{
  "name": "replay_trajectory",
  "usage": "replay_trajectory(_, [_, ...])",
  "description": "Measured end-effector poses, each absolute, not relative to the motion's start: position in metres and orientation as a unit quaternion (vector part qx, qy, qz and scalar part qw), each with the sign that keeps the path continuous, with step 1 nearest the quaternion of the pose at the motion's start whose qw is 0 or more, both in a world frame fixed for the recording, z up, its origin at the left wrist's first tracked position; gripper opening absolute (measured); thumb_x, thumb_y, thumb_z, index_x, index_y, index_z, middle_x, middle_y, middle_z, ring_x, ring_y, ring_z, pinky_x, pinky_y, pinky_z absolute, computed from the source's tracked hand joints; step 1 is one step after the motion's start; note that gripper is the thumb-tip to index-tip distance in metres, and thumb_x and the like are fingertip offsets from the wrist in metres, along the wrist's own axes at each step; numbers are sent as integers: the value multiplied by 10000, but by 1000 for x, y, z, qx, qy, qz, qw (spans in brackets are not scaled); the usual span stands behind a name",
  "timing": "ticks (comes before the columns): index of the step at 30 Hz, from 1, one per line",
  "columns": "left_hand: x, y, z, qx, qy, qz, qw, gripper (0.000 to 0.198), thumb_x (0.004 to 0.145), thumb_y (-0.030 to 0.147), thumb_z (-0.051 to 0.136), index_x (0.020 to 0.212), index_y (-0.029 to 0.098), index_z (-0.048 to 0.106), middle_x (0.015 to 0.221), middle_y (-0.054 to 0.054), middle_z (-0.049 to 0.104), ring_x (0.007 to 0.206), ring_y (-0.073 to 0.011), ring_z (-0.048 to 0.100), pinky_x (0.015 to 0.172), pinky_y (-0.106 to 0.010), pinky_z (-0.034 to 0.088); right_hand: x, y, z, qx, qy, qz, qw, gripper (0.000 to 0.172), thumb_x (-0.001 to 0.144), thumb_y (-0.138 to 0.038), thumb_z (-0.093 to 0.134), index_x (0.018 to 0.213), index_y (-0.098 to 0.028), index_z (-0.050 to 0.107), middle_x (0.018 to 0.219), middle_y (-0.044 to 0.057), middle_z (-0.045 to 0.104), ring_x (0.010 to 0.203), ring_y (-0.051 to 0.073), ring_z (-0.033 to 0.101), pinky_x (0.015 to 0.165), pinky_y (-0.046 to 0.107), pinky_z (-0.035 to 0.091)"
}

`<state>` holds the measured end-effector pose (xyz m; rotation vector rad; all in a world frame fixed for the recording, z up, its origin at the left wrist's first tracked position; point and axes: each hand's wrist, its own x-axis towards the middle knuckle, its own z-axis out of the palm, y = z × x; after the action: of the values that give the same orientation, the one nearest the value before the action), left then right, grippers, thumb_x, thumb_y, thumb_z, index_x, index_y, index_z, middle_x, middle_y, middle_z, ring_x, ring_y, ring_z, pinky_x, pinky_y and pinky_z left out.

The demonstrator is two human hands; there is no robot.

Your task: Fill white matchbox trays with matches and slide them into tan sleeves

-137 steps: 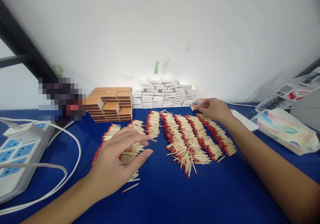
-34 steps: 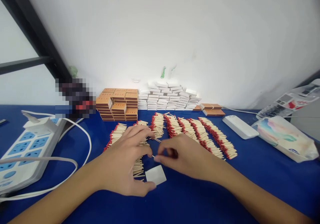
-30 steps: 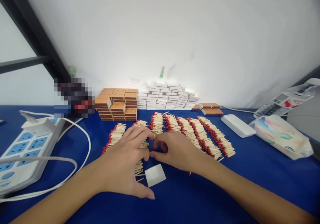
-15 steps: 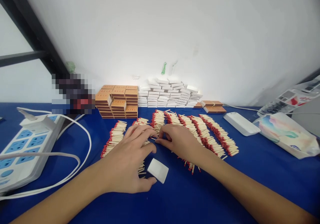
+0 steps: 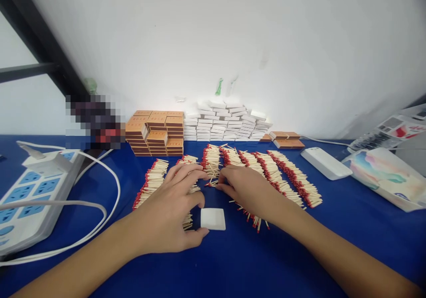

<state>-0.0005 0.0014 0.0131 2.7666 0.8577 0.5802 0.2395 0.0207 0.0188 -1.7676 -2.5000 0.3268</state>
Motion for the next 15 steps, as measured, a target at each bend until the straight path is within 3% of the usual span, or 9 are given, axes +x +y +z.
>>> replay_trajectory(6, [0,4,11,930,294,206,77,247,845,410,838,889,206,708,1439,-127,609,1489,-386,425,1220,-648,387,246,16,17,-539,-836,98,36,144,1085,-250,598,1028,-198,719,1016,51,765,912,232,723,716,333,428])
replay_trajectory(12, [0,6,9,934,285,212,48,286,897,458,808,891,195,696,1427,-142,621,1472,-384,452,1218,-654,396,248,15,14,-527,-849,38,-5,217,1124,-216,496,1079,-180,705,1078,73,755,934,250,736,706,348,427])
replay_trajectory(15, [-1,5,8,935,281,212,40,283,906,455,802,908,192,697,1431,-150,621,1467,-387,458,1216,-659,400,250,14,14,-510,-859,43,15,168,1115,-251,550,1097,-189,705,1079,65,749,946,242,733,726,346,443])
